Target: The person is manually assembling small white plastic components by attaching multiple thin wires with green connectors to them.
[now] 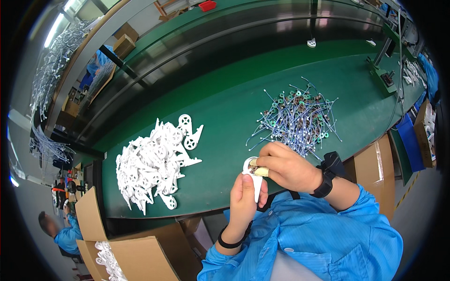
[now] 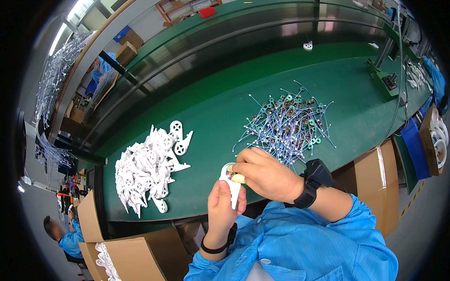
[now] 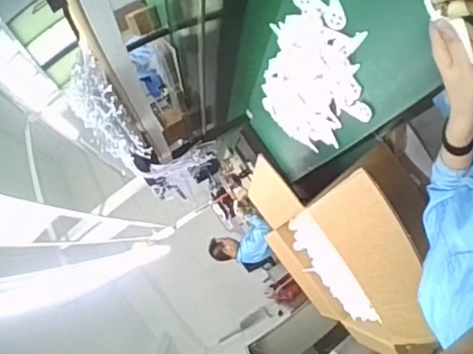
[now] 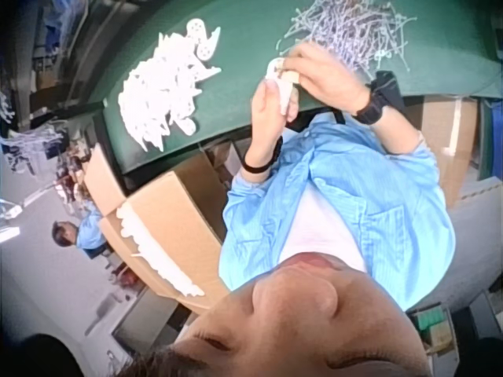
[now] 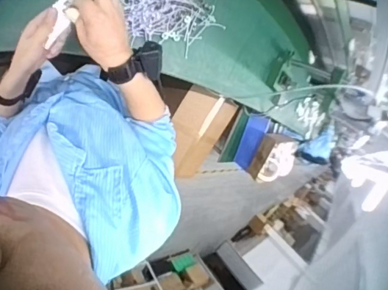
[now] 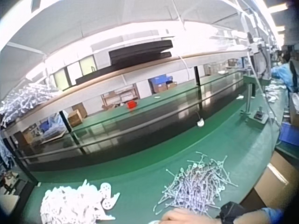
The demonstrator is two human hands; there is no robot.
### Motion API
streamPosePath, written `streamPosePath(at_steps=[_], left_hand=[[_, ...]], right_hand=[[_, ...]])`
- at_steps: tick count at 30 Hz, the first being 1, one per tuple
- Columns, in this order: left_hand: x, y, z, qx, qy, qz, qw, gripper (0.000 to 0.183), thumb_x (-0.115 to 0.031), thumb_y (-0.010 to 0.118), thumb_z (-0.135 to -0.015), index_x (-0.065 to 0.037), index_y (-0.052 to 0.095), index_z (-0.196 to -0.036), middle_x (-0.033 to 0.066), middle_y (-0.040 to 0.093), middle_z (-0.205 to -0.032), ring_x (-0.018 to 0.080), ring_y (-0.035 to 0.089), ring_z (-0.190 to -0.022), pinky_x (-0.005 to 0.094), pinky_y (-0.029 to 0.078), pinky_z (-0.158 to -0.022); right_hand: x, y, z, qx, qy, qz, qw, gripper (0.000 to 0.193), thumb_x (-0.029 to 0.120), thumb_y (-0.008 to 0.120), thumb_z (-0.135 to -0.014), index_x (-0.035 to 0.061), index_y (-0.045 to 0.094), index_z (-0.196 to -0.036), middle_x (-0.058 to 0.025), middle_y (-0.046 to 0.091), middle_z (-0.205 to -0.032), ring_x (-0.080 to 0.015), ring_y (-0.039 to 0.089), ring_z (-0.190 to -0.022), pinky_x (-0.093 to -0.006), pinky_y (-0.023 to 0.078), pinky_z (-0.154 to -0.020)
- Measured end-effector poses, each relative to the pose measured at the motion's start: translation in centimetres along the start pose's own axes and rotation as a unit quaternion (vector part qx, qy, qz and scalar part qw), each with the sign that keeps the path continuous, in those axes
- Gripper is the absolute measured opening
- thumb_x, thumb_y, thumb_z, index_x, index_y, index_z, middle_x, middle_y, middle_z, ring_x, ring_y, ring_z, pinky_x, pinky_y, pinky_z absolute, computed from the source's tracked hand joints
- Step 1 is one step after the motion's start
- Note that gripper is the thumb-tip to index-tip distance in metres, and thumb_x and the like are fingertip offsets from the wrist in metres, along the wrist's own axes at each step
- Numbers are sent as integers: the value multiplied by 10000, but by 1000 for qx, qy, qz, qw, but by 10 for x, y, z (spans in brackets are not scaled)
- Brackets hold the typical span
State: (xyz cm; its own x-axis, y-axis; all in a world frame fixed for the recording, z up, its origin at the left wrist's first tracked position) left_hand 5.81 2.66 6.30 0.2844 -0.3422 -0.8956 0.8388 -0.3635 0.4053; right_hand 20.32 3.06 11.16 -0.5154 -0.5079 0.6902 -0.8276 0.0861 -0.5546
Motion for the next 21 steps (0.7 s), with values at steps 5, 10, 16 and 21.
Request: streamPosePath(at_steps=[5, 10, 16, 21], left_hand=[[-2, 2, -1, -5, 19, -78, 997, 316, -301, 320, -1031, -32, 464, -1115, 16, 533, -721, 40, 467, -503, 176, 367, -425], [-7, -9, -12, -30, 40, -129, 990, 300, -269, 321, -1030, -29, 470, -1130, 5, 528, -711, 41, 472, -509, 182, 378, -429], [-20, -34, -50, -39, 21, -151, 988, 341, -312, 326, -1026, -27, 479, -1134, 16, 545, -680, 63, 505, -485, 198, 399, -417], [-49, -66, -85, -73, -99, -183, 975, 694, -596, 290, -956, 9, 422, -1271, 132, 635, -712, 151, 600, -504, 238, 469, -421]], right_hand=[[1, 13, -1, -26, -4, 39, 999, 192, -10, 608, -727, 24, 608, -916, -96, 543, -865, -285, 529, -835, -346, 443, -762], [-13, 27, -14, -32, 12, -1, 999, 209, -63, 573, -713, 13, 599, -906, -120, 533, -836, -309, 524, -808, -368, 441, -724], [-24, 32, -50, -61, 17, -16, 998, 189, -77, 563, -740, -15, 584, -918, -147, 560, -890, -341, 551, -870, -394, 455, -710], [-84, 18, -111, 46, 112, 24, 992, 198, 68, 640, -780, -16, 552, -935, -169, 537, -1048, -305, 603, -810, -362, 495, -728]])
Point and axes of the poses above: each hand's wrist, its own z-axis away from the middle knuckle, its own y-axis out of the palm, x = y × z, the point moved 4 cm from there along -z, towards the middle knuckle
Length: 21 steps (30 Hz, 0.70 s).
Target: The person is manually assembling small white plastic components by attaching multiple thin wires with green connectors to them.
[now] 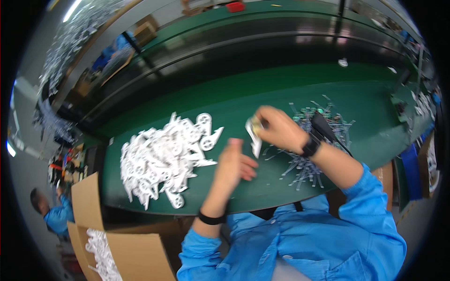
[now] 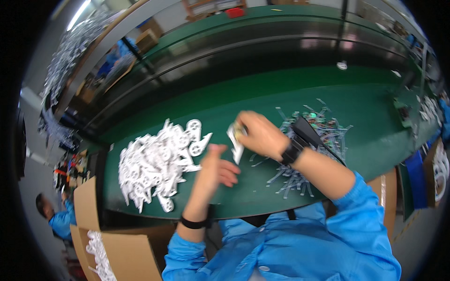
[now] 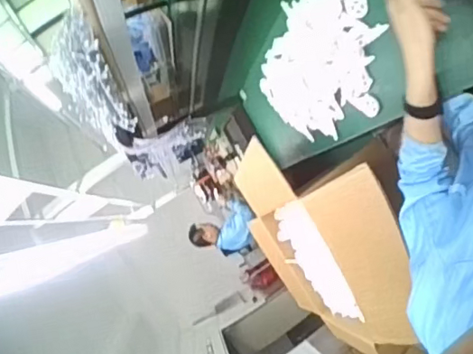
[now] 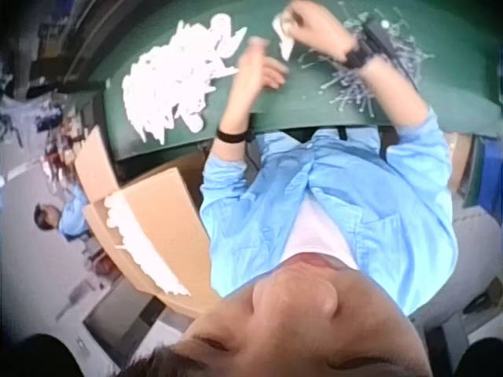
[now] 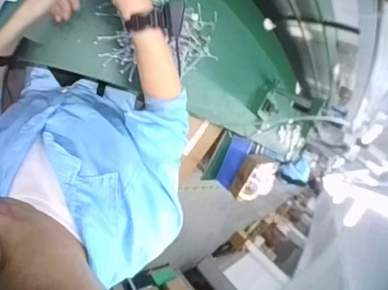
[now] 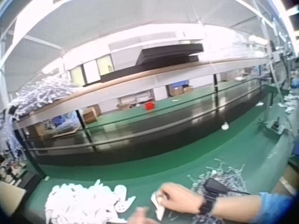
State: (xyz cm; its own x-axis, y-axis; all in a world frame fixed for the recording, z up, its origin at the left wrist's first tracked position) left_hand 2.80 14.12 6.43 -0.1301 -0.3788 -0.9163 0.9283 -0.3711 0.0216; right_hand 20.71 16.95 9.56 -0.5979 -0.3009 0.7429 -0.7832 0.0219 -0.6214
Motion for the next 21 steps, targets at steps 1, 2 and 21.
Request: streamPosePath(at_steps=[1, 2, 21], left_hand=[[2, -19, -14, -55, 24, -67, 996, 682, -585, 298, -959, -14, 394, -1320, 130, 632, -702, 146, 594, -499, 235, 460, -416], [-3, -34, -24, -129, 69, -161, 976, 615, -532, 338, -971, -21, 427, -1301, 120, 633, -698, 130, 601, -531, 231, 448, -431], [17, -9, -29, -123, 81, -629, 763, 277, -269, 565, -888, -132, 443, -1096, 316, 573, -954, 484, 599, -830, 509, 493, -705]], right_hand=[[-16, -12, -15, -58, 8, 24, 998, 213, 62, 647, -776, -1, 559, -960, -148, 537, -1086, -244, 631, -792, -344, 511, -717], [-24, -30, -24, -95, 12, 16, 995, 237, 65, 645, -783, -3, 555, -992, -144, 539, -1072, -224, 631, -793, -335, 511, -715], [-136, -164, 150, -210, 188, 51, 958, 214, 98, 582, -843, 10, 611, -1035, -114, 637, -915, -228, 592, -817, -342, 486, -752]])
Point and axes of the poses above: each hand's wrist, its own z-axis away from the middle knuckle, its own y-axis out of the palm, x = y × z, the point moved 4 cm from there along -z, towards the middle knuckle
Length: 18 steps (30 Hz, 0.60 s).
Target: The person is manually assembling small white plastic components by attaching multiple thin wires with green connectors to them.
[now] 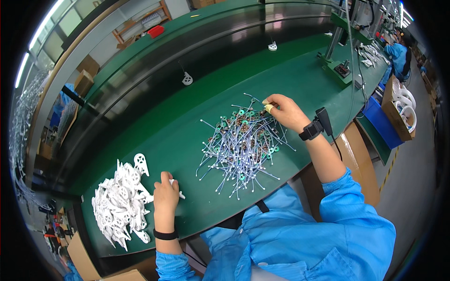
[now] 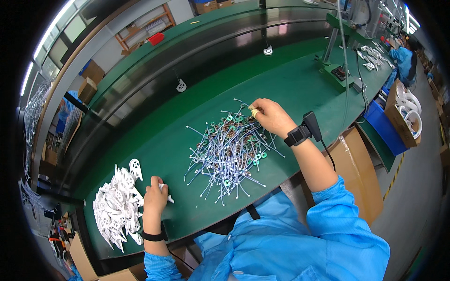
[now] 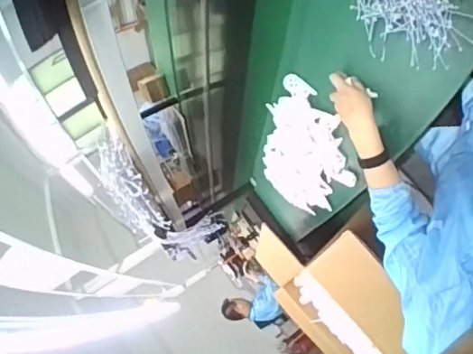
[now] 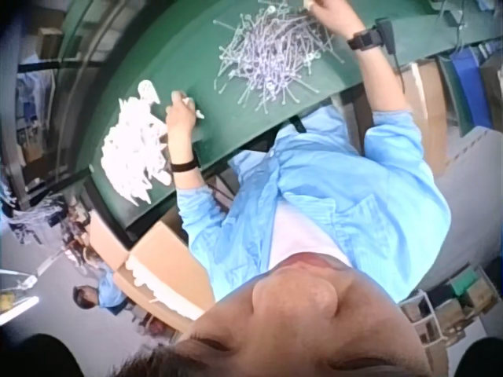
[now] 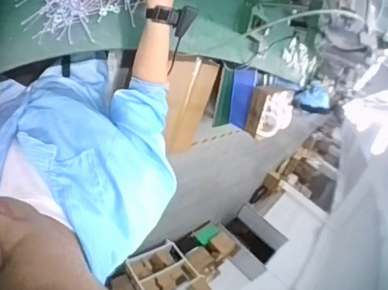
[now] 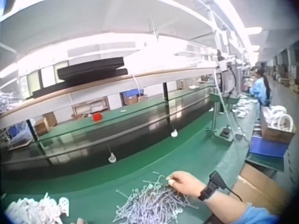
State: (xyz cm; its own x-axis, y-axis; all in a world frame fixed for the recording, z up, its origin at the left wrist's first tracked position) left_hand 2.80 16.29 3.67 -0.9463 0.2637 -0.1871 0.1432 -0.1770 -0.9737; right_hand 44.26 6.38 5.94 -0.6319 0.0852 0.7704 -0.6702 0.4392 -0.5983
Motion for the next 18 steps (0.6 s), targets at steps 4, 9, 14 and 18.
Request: streamPosePath(at_steps=[4, 9, 14, 18], left_hand=[[-12, 0, 20, -40, 68, 123, 989, 410, -183, 572, -879, -62, 395, -1228, 307, 534, -1011, 459, 595, -805, 497, 493, -715], [-8, 13, 51, 19, 62, 351, 934, 551, -63, 603, -883, 20, 330, -1354, 86, 487, -969, 106, 573, -718, 232, 477, -615], [-15, 14, 86, 20, 30, 571, 820, 495, -46, 578, -896, 11, 358, -1335, 88, 476, -1051, 133, 583, -738, 256, 503, -634], [-18, 24, 103, 38, 28, 666, 745, 446, -30, 563, -897, -5, 393, -1309, 85, 517, -1035, 147, 598, -757, 267, 520, -665]], right_hand=[[-19, -11, 1, 9, -78, 139, 987, 221, 76, 572, -829, 33, 619, -1041, -120, 617, -963, -282, 561, -910, -372, 469, -817], [-25, -7, 16, 89, -80, 169, 978, 211, 69, 582, -821, 53, 630, -1025, -92, 590, -985, -302, 503, -978, -371, 427, -884], [0, -1, 36, 218, -71, -50, 972, 162, 82, 593, -864, 33, 648, -1008, -67, 632, -915, -189, 580, -902, -321, 474, -781], [-12, -3, 20, 203, 37, -271, 940, 222, 74, 585, -888, -18, 607, -1089, -41, 650, -933, -81, 583, -813, -248, 484, -712]])
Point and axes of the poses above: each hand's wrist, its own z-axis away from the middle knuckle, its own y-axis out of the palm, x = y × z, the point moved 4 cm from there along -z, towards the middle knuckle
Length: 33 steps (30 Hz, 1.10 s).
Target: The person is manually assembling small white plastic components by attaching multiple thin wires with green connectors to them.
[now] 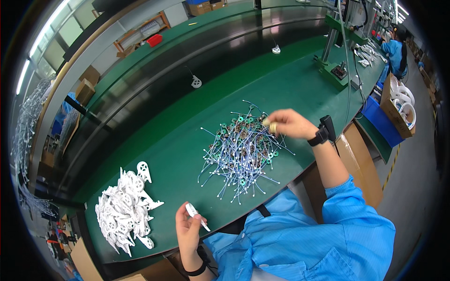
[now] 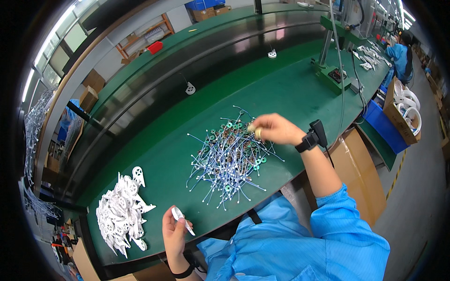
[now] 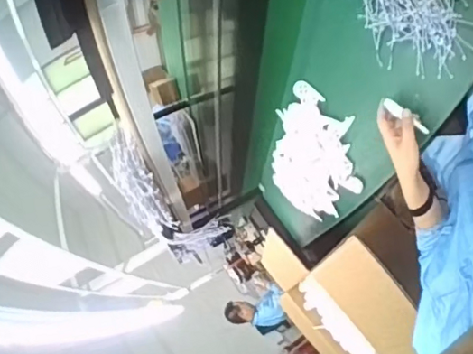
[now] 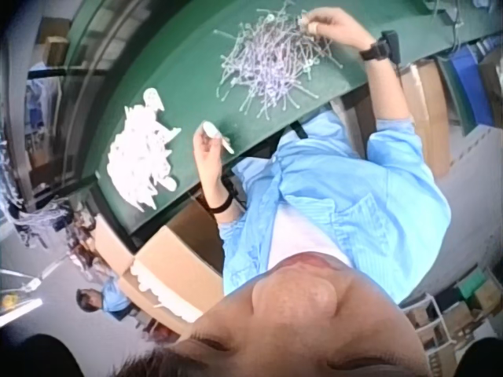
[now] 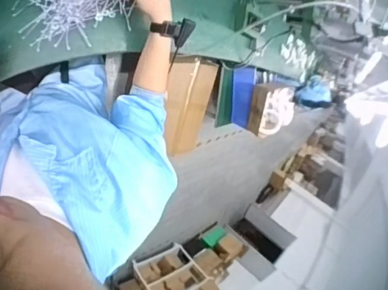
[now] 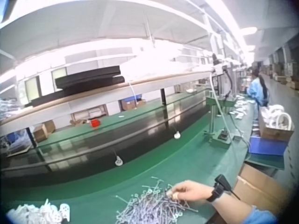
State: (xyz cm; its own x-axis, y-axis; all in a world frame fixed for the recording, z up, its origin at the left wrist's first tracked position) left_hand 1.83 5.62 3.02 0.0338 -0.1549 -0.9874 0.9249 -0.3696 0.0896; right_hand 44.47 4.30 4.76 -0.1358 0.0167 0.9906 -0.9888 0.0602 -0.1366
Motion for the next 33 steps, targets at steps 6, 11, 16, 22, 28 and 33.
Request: streamPosePath(at_steps=[6, 11, 16, 22, 28, 33], left_hand=[[28, 8, 8, 17, -42, 89, 995, 463, -13, 549, -896, -17, 392, -1331, 74, 547, -1019, 159, 606, -784, 289, 533, -704], [28, 9, 13, 16, -43, 110, 993, 492, 3, 580, -878, 6, 388, -1331, 103, 513, -1051, 162, 599, -803, 274, 505, -686], [25, 5, 12, 26, -31, 105, 994, 479, -10, 558, -889, 2, 385, -1335, 102, 530, -1083, 166, 605, -806, 270, 514, -696], [7, 7, 12, 18, -44, 189, 981, 448, -36, 488, -909, 11, 380, -1341, 145, 569, -1070, 219, 608, -816, 317, 513, -705], [-13, 31, 2, 63, -78, 369, 924, 378, -144, 414, -932, 36, 405, -1264, 230, 565, -1130, 260, 602, -865, 361, 506, -743], [-22, 50, 9, 125, -89, 404, 902, 376, -172, 361, -990, -25, 354, -1336, 231, 556, -1173, 261, 607, -937, 374, 517, -804]], right_hand=[[-6, 11, -65, -106, -20, 246, 963, 235, 187, 607, -845, 2, 649, -984, -127, 670, -851, -218, 643, -773, -331, 499, -710], [-9, 43, -89, -74, 62, 423, 901, 205, 191, 645, -794, 28, 679, -913, -188, 667, -890, -331, 638, -863, -403, 494, -776], [-1, 40, -77, -132, 40, 352, 926, 158, 113, 665, -765, -5, 652, -870, -183, 664, -855, -309, 643, -830, -371, 500, -752], [14, 35, -35, -194, -87, -160, 964, 271, 4, 593, -844, 23, 541, -1109, -72, 612, -1000, -158, 615, -841, -265, 490, -740], [72, 101, 28, -191, -286, -262, 902, 255, -10, 559, -880, 36, 490, -1120, -91, 564, -1026, -177, 593, -875, -309, 499, -739], [90, 174, 63, -100, -388, -150, 904, 220, -38, 575, -868, 27, 456, -1041, -158, 542, -1015, -211, 641, -803, -326, 556, -723]])
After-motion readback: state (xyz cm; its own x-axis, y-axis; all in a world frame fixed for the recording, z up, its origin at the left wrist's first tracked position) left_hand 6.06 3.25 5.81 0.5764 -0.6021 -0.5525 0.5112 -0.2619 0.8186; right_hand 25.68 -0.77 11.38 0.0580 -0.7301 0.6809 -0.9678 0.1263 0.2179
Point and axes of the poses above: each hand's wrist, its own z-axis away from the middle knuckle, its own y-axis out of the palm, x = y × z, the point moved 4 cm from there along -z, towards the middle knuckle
